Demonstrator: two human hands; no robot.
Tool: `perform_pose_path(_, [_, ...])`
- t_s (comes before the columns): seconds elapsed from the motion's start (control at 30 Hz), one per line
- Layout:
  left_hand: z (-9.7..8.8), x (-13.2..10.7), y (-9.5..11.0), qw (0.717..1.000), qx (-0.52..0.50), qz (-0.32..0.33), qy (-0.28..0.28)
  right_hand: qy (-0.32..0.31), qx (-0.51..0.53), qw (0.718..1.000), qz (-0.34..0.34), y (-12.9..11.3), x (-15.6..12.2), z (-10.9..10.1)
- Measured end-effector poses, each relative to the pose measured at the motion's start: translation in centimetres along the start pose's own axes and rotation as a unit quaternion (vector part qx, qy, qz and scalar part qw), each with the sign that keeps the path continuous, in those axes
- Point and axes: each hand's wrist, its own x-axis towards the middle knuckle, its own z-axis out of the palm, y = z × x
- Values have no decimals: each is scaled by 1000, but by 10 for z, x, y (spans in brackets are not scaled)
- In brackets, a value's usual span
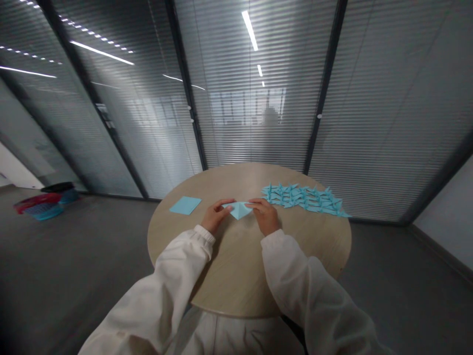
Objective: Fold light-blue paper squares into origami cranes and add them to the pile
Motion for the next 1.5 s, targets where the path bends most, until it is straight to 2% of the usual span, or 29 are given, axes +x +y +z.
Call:
perform_pose_path(0.07, [-1,0,2,998,67,12,19,-9,-7,1000,-17,-4,0,0])
perform_pose_path(0.17, [-2,-1,4,993,110,21,30,-24,10,999,-26,-8,-1,-1])
perform_pose_path(0.33, [-2,-1,3,994,102,44,19,-15,-9,999,35,-4,-2,3])
perform_pose_path(0.5, [0,-2,4,995,73,61,-2,-34,-39,999,-14,6,-4,8])
perform_pose_path(0.7, [2,-4,3,995,73,61,-23,-42,-41,998,-27,3,-5,10])
perform_pose_path(0.9, [3,-4,0,994,93,55,-31,-61,-53,997,0,-2,-7,12])
perform_pose_path(1.13, [4,-4,-10,984,162,57,-41,-80,-48,995,26,-2,-9,14])
perform_pose_path(1.2, [3,-4,-11,979,184,72,-52,-84,-39,995,36,-2,-9,13])
perform_pose_path(1.27, [3,-3,-12,968,216,114,-50,-88,-37,994,46,-1,-9,14])
perform_pose_path(1.37, [2,-3,-10,939,288,183,-39,-89,-37,994,59,0,-9,14])
perform_pose_path(1.5, [3,-6,-9,911,356,194,-74,-96,-40,992,68,0,-9,14])
